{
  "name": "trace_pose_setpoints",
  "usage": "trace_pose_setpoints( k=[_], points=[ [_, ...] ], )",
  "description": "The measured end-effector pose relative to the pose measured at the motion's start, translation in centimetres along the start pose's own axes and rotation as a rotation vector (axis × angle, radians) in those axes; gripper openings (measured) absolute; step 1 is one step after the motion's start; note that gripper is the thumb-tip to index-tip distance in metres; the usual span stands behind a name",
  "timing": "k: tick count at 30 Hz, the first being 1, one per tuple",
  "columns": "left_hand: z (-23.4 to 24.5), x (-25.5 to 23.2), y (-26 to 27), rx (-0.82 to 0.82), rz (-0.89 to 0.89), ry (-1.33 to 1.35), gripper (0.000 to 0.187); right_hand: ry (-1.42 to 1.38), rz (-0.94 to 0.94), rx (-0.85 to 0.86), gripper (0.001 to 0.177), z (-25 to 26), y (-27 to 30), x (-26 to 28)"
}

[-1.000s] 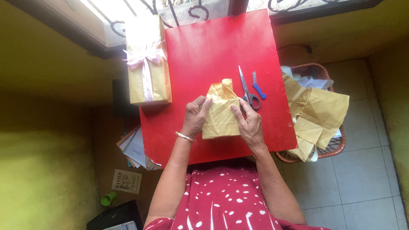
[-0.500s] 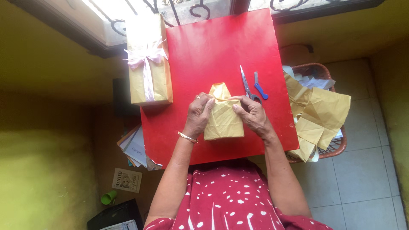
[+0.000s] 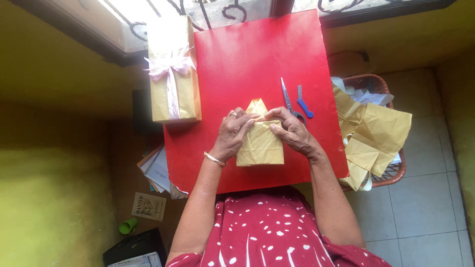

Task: The person wraps a small rectangular item in brown paper on a red table. They fold the paper edges, crease the corners, and secure the package with clear tape. A previously wrapped gift with a pink ribbon is visible nearby.

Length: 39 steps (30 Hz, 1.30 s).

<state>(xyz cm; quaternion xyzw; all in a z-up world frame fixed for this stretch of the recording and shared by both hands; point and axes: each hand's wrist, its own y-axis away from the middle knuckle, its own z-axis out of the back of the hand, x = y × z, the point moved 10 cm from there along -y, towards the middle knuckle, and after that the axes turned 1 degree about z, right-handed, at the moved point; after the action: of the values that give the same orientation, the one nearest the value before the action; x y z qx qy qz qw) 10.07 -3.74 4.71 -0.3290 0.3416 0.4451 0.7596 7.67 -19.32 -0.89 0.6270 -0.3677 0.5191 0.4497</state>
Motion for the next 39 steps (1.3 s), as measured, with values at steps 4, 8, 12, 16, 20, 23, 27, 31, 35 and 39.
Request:
trace_pose_setpoints(
  k=[4, 8, 12, 16, 20, 23, 27, 31, 35, 39],
  points=[
    [0.5, -0.8, -0.2, -0.021, -0.054, -0.027, 0.019, -0.085, -0.023, 0.009, 0.040, 0.3, -0.7, -1.5],
    [0.7, -1.4, -0.1, -0.033, -0.102, -0.007, 0.018, -0.080, 0.132, 0.004, 0.043, 0.6, -1.0, -0.5],
    [0.3, -0.4, -0.5, 0.015, -0.003, -0.083, 0.017, -0.183, 0.131, 0.056, 0.042, 0.3, -1.4, -0.8],
    [0.9, -1.0, -0.3, -0.045, -0.036, -0.147, 0.016, -0.206, 0.145, 0.021, 0.029, 1.3, -1.6, -1.4],
    [1.1, -1.4, -0.1, -0.056, -0.072, -0.161, 0.017, -0.014, -0.036, -0.254, 0.031, 4.7, -1.9, -3.0],
    [1.0, -1.3, -0.3, -0.047, -0.073, -0.183, 0.016, 0.458, -0.019, -0.220, 0.028, 4.2, -3.7, -1.1],
    [1.1, -1.2, -0.5, -0.048, -0.053, -0.159, 0.016, 0.569, 0.073, -0.101, 0.033, 2.6, -6.8, 1.8],
    [1.3, -1.7, -0.4, -0.057, -0.087, -0.160, 0.015, 0.720, 0.119, 0.160, 0.032, -0.4, -8.7, 3.2],
    [1.3, -1.6, -0.5, -0.052, -0.073, -0.170, 0.016, 0.946, 0.171, 0.255, 0.020, -1.6, -9.6, 3.9],
    [1.4, -1.5, -0.5, -0.052, -0.064, -0.154, 0.016, 1.096, -0.009, 0.349, 0.014, -1.2, -10.7, 2.3]
  ],
)
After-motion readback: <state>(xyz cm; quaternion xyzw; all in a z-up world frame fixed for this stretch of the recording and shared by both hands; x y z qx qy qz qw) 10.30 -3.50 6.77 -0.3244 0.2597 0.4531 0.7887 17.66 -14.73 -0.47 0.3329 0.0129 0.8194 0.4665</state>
